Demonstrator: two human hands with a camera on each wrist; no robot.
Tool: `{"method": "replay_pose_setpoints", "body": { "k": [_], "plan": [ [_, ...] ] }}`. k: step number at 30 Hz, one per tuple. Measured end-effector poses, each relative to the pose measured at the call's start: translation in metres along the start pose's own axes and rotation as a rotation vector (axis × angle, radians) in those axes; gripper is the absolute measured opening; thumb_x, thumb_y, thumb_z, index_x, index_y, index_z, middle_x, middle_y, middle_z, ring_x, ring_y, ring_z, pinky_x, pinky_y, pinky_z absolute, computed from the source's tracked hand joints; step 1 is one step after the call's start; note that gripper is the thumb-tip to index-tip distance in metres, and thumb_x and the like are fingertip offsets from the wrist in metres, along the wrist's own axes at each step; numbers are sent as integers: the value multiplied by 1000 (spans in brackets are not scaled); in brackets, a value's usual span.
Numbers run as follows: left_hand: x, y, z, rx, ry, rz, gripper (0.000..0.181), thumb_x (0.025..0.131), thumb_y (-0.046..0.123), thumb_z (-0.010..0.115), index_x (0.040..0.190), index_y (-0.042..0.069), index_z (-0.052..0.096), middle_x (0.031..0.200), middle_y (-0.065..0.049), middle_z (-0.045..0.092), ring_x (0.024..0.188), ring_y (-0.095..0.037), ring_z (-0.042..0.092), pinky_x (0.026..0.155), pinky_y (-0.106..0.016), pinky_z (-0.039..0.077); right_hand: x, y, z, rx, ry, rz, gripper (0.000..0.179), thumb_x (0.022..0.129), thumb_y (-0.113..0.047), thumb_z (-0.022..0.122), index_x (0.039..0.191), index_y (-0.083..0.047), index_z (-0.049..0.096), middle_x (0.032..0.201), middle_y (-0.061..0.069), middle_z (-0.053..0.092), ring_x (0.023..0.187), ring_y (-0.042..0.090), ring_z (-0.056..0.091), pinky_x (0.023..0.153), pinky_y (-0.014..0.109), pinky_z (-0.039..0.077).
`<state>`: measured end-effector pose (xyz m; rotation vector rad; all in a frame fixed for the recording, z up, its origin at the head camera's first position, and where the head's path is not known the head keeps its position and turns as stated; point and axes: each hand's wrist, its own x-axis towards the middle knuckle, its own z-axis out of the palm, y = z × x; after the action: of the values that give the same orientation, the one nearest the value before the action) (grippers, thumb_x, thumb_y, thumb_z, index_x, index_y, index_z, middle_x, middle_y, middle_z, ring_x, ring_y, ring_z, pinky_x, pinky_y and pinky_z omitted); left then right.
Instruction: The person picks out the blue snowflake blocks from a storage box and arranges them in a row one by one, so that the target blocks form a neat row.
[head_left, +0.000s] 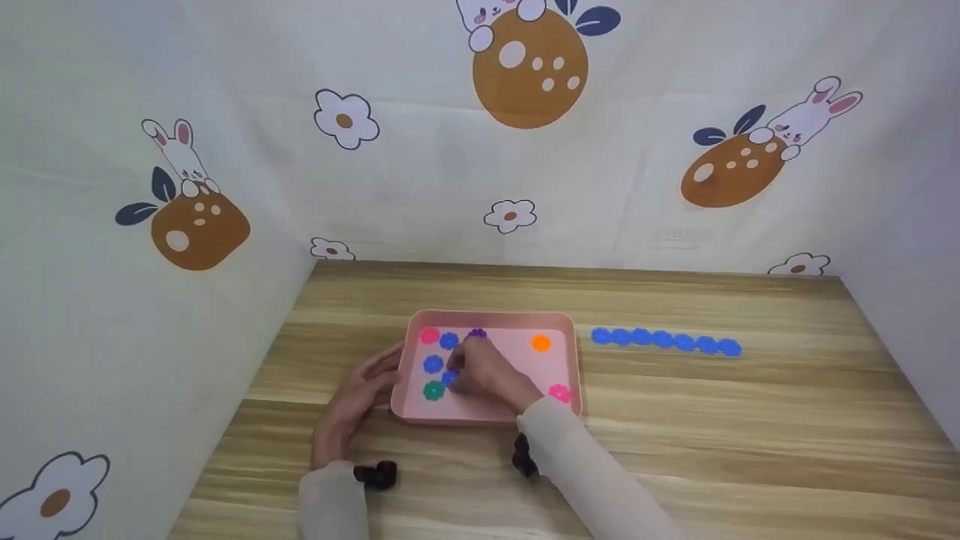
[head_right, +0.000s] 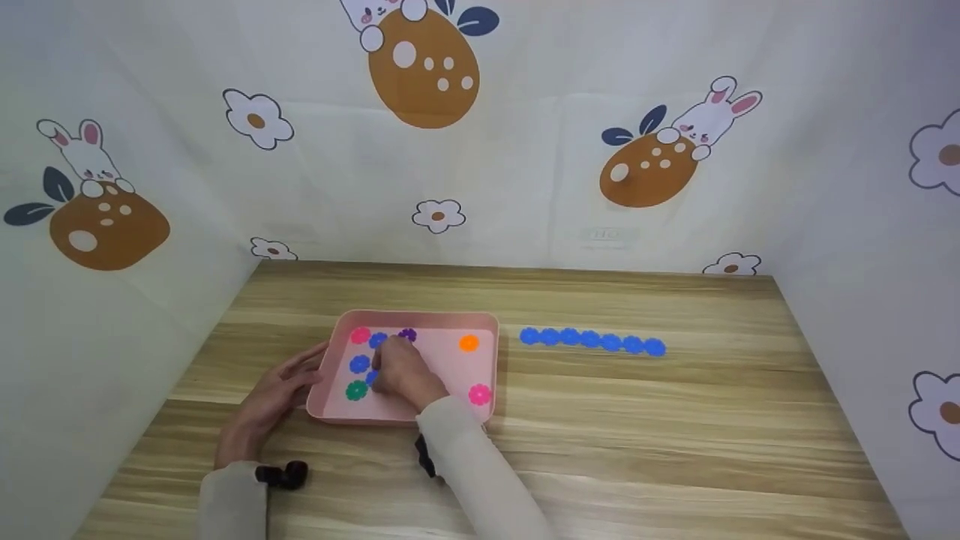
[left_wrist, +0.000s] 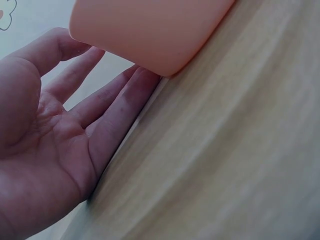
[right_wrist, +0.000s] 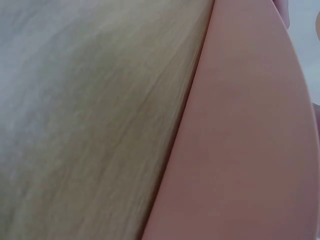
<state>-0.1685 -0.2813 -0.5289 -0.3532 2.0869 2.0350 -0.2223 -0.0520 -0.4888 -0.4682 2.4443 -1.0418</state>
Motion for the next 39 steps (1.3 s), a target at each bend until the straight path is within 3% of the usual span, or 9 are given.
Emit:
{"method": "replay_pose_setpoints", "body": {
  "k": [15, 23, 39],
  "plan": [
    [-1, -1, -1, -4, -19, 16, 53, 93, 16, 69, 144, 26, 55, 146, -8, 58, 115, -24, 69, 94, -36, 59, 4, -1, 3, -75, -37, -13, 26, 85, -9, 77, 111, -8, 73, 100, 4, 69, 90, 17, 61, 92, 34, 59],
    [0, 0, -2, 9, -25, -5, 52, 95, 22, 68, 144, 31, 53, 147, -4, 57, 117, -23, 68, 98, -36, 57, 2, 2, -2, -64, -54, -18, 29, 88, -11, 76, 117, -12, 74, 109, 2, 70, 97, 17, 61, 98, 38, 58],
    [-1, 2, -1, 8, -31, 2, 54, 94, 21, 68, 145, 30, 53, 150, -6, 55, 122, -23, 65, 100, -36, 55, -1, -4, 0, -117, -61, 1, 32, 86, -12, 77, 117, -13, 68, 103, 1, 66, 94, 17, 60, 97, 38, 57]
  ]
}}
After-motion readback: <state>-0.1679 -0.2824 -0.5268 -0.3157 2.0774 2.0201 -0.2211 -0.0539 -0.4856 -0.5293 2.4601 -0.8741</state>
